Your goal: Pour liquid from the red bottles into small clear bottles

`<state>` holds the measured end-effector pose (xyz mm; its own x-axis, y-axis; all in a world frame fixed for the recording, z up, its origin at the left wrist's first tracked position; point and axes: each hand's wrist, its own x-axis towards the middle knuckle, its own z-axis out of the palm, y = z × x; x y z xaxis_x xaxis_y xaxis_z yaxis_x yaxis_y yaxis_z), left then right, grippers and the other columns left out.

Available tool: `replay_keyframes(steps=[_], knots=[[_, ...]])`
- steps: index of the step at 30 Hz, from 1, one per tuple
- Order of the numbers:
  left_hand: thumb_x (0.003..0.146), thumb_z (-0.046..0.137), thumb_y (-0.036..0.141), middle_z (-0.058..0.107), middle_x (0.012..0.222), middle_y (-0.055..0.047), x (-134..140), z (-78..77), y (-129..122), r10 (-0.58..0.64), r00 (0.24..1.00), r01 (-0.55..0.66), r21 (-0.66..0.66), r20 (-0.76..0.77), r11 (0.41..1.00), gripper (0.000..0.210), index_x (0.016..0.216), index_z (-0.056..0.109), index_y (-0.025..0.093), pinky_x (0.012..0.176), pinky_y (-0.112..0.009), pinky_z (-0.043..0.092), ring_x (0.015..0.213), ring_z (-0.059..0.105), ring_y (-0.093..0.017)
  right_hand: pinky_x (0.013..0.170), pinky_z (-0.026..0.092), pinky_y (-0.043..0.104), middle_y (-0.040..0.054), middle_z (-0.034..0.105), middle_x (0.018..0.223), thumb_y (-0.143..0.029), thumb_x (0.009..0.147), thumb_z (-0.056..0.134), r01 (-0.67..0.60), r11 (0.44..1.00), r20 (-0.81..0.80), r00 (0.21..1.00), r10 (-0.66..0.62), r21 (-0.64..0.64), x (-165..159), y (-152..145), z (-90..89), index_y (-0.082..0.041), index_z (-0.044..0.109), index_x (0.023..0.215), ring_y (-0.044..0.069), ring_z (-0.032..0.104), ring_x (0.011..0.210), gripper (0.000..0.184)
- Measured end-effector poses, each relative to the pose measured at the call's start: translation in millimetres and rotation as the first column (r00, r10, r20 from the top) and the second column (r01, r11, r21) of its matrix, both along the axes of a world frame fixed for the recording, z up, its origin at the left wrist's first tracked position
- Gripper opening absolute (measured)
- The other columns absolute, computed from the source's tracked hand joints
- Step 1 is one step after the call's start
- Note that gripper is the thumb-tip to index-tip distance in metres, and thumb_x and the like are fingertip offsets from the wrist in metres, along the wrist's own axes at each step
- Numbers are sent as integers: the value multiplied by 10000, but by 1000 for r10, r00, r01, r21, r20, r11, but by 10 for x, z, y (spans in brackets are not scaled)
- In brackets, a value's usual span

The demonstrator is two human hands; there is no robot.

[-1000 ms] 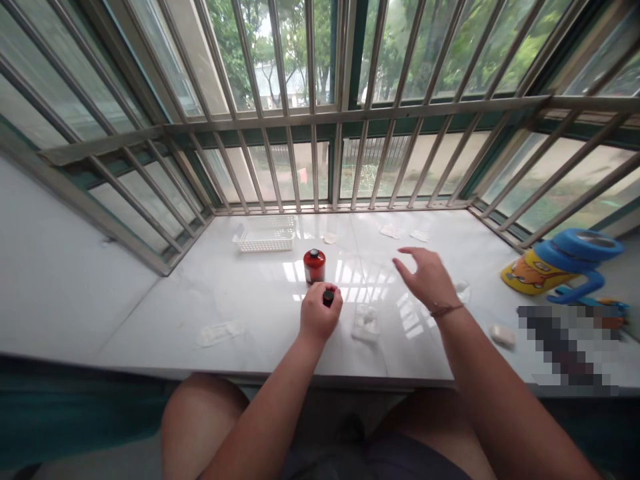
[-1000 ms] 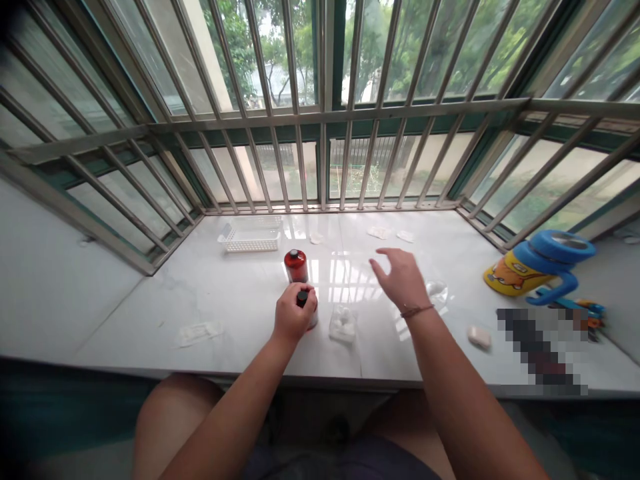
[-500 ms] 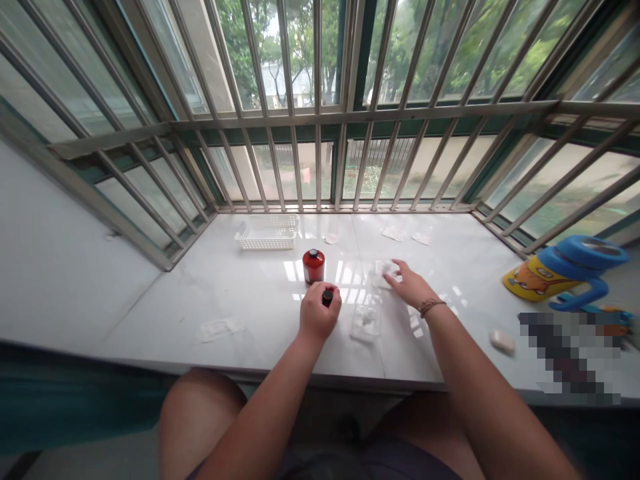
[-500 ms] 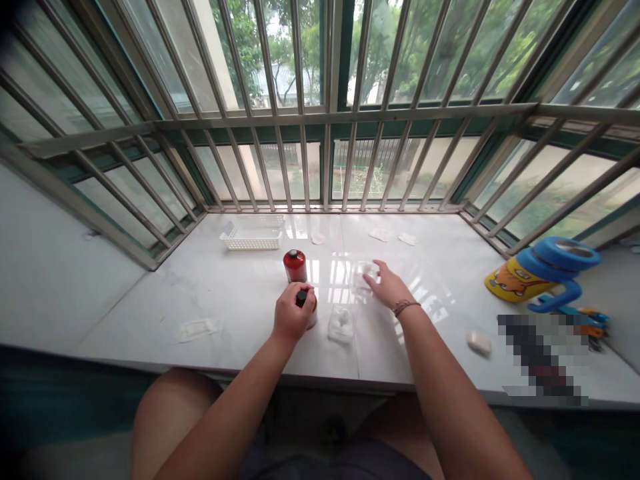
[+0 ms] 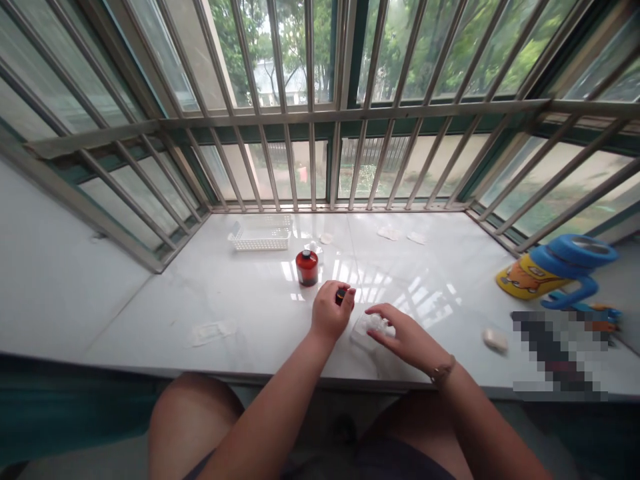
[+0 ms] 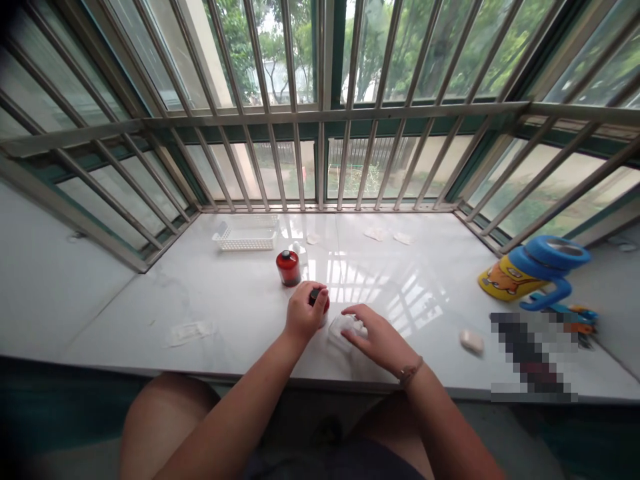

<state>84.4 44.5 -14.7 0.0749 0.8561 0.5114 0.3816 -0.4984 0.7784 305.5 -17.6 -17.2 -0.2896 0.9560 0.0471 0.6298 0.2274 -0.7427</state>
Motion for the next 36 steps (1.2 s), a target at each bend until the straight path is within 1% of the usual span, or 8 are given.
replay_keyframes(steps=[6,10,16,20,22,25,29,36], knots=[[1059,504,641,732,1121,-133,731,-92,358,-187,982,187,18,-33,982,488,1110,687,191,1061,-469,542,1115,689,-284,958,608,457,97,742,1254,-585,966,593,311,950,165,936,-312,37,803,252,-120,-251,678,1246,287,727,1063,444],[770,850,726,562,1503,-235,953,-25,429,-123,988,133,99,-98,986,947,1458,509,171,1233,-615,441,1470,503,-420,1071,539,565,242,705,1270,-558,930,554,553,771,316,705,-635,316,1250,353,-193,-107,636,1303,398,667,1197,591],[980,721,389,452,1621,-231,395,143,363,236,969,-197,342,-75,919,727,1575,350,197,1321,-623,322,1619,331,-373,1169,434,663,309,610,1371,-586,950,561,593,523,137,572,-809,611,1222,160,-263,-47,568,1406,458,548,1353,706],[904,811,446,402,1658,-253,-159,100,625,410,911,-387,242,-50,890,854,1573,348,187,1319,-628,311,1635,287,-402,1251,329,695,306,501,1514,-526,995,596,547,444,44,594,-803,710,779,52,-132,-62,550,1454,468,419,1492,654],[834,876,487,433,1638,-256,-363,45,809,403,914,-401,58,-48,914,942,1560,361,178,1286,-599,373,1597,356,-409,1270,321,678,273,485,1545,-487,1016,608,508,460,12,662,-749,728,505,57,-59,-108,528,1486,440,392,1526,608],[808,895,455,623,1454,-183,-551,-8,1020,324,944,-330,-201,-62,922,778,1433,501,211,1168,-515,504,1378,601,-353,1273,359,647,223,480,1578,-487,1014,640,396,604,20,826,-563,691,146,164,-48,-186,435,1568,392,419,1527,663],[820,863,394,686,1312,-107,-711,10,1082,270,957,-287,-237,-102,928,547,1281,606,249,1076,-435,544,1210,677,-289,1182,502,572,204,507,1544,-519,980,667,396,762,-32,896,-443,512,-42,500,-213,-207,351,1610,358,541,1420,770],[833,817,363,689,1312,-78,-1346,115,879,322,928,-357,-200,-190,912,465,1268,676,278,1096,-415,520,1202,675,-280,1186,476,594,256,526,1510,-579,909,693,441,770,13,864,-503,461,183,1146,-137,-118,406,1551,398,547,1395,841]])
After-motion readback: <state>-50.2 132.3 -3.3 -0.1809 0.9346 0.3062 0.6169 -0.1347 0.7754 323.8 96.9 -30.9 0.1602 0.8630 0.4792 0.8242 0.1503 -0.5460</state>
